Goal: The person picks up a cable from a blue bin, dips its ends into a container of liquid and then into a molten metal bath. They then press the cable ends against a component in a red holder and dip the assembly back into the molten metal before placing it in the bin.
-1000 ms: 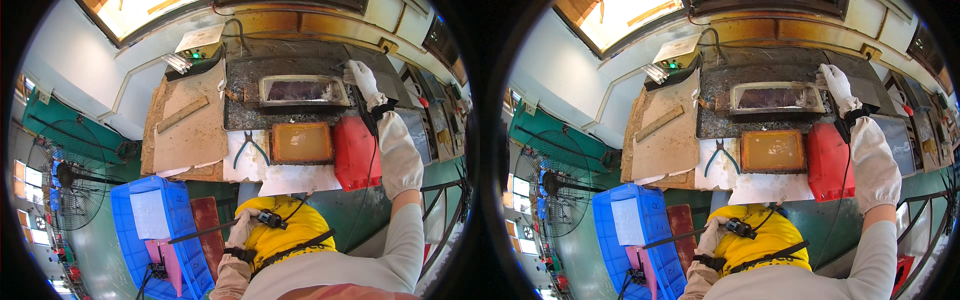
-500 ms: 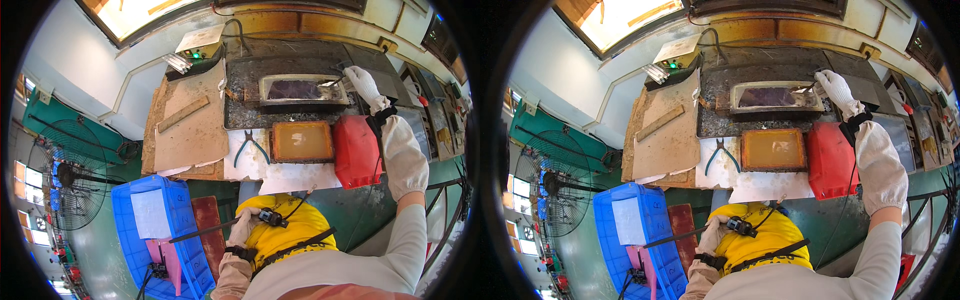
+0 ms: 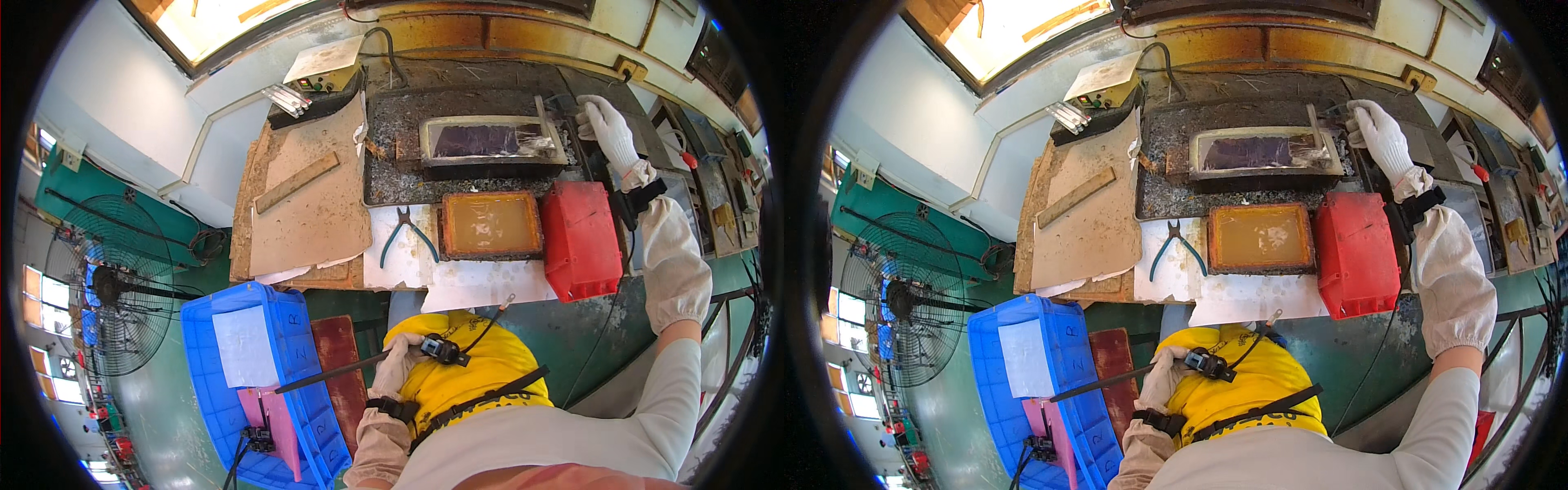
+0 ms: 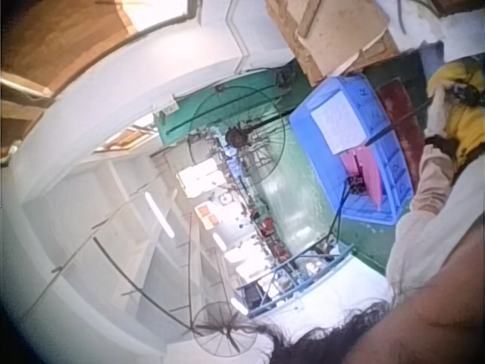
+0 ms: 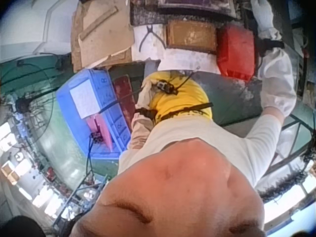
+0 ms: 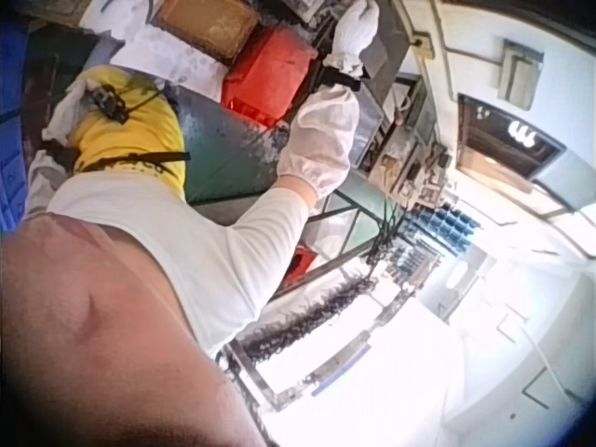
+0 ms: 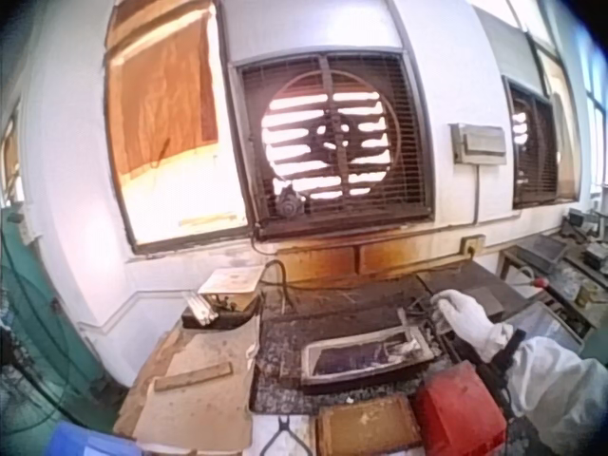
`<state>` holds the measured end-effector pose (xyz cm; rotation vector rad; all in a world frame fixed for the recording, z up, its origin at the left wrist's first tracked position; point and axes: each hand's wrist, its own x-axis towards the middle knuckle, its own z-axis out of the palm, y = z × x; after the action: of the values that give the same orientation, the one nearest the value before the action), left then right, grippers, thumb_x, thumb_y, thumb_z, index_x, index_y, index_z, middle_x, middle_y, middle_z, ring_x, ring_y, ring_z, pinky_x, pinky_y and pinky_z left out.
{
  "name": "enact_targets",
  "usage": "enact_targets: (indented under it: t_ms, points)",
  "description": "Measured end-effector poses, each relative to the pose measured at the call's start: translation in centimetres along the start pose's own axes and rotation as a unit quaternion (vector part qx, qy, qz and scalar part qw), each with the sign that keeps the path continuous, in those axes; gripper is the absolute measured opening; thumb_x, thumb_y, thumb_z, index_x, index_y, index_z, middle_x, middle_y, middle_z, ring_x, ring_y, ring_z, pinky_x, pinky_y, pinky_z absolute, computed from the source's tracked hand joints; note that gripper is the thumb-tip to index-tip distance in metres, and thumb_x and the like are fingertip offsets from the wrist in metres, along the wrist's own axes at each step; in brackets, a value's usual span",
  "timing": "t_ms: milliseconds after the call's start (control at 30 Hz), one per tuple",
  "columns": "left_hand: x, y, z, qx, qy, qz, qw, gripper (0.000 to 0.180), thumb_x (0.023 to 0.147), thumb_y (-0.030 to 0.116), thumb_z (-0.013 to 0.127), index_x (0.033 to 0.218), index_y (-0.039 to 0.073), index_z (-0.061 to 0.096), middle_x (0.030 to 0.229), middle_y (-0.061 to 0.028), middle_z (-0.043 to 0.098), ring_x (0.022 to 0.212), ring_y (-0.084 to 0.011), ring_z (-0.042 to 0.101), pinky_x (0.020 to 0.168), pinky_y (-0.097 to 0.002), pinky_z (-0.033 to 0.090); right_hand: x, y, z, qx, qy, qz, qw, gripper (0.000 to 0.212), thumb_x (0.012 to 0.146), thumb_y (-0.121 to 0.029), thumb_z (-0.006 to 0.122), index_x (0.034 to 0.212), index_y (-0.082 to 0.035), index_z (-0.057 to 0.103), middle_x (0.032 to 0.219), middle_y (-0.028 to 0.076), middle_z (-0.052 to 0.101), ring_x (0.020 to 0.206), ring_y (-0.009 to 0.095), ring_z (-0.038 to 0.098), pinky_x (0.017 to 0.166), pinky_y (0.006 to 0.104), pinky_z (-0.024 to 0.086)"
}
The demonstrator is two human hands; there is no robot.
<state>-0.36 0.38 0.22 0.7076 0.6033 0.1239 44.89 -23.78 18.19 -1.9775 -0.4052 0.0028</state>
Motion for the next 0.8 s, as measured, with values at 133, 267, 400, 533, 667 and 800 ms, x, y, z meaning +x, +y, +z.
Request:
enact_targets:
  t_ms: [133,267,400,533,667,800]
  points:
    - [0.1,-0.2,-0.4,0.001,-0.003,-0.001,1.000,0.030,0.095,0.028,0.046,0.095,0.000,0.057,0.096,-0.0095,0.058,0.087,-0.0195,0.059,0.080,-0.0336,0.051,0.0,-0.5,0.3,0.008,-0.002,-0.004,1.000,0.026,0.095,-0.021,0.041,0.111,-0.005,0.054,0.088,0.006,0.059,0.072,0.011,0.058,0.069,0.0254,0.052]
    - [0.3,-0.4,-0.5,-0.001,-0.010,-0.002,1.000,0.029,0.095,0.028,0.046,0.095,0.001,0.057,0.096,-0.0095,0.058,0.086,-0.0196,0.059,0.080,-0.0336,0.051,0.7,1.5,0.5,0.028,0.007,-0.020,0.999,0.025,0.095,-0.020,0.041,0.109,-0.004,0.055,0.088,0.006,0.059,0.073,0.012,0.059,0.069,0.0264,0.052]
    - [0.3,-0.4,-0.6,-0.007,-0.007,-0.002,1.000,0.029,0.095,0.027,0.046,0.095,0.001,0.058,0.095,-0.0096,0.059,0.086,-0.0198,0.060,0.078,-0.0332,0.052,0.6,2.3,1.2,0.024,-0.004,0.006,1.000,0.026,0.095,-0.020,0.041,0.110,-0.003,0.053,0.089,0.008,0.060,0.074,0.013,0.060,0.070,0.0267,0.052]
    - [0.3,-0.4,-0.6,-0.006,-0.002,0.002,1.000,0.028,0.095,0.026,0.046,0.095,0.001,0.058,0.095,-0.0101,0.060,0.086,-0.0203,0.061,0.076,-0.0330,0.053,0.3,2.8,1.3,0.060,-0.032,0.052,0.996,0.027,0.095,-0.020,0.040,0.113,-0.003,0.051,0.088,0.009,0.060,0.074,0.014,0.060,0.069,0.0273,0.052]
    - [0.2,-0.3,-0.3,-0.010,-0.009,0.001,1.000,0.028,0.095,0.026,0.045,0.095,0.001,0.058,0.096,-0.0103,0.060,0.086,-0.0204,0.061,0.076,-0.0329,0.053,0.3,3.2,0.7,0.017,-0.040,0.073,0.996,0.024,0.095,-0.018,0.041,0.109,-0.003,0.053,0.087,0.010,0.061,0.073,0.015,0.061,0.068,0.0279,0.053]
    - [0.2,-0.3,-0.4,-0.010,-0.012,0.001,1.000,0.029,0.095,0.027,0.044,0.096,0.001,0.058,0.096,-0.0104,0.060,0.087,-0.0206,0.061,0.076,-0.0328,0.053,0.5,4.1,-0.1,0.011,-0.031,0.075,0.997,0.025,0.094,-0.019,0.041,0.108,-0.002,0.053,0.086,0.010,0.061,0.073,0.016,0.061,0.067,0.0278,0.053]
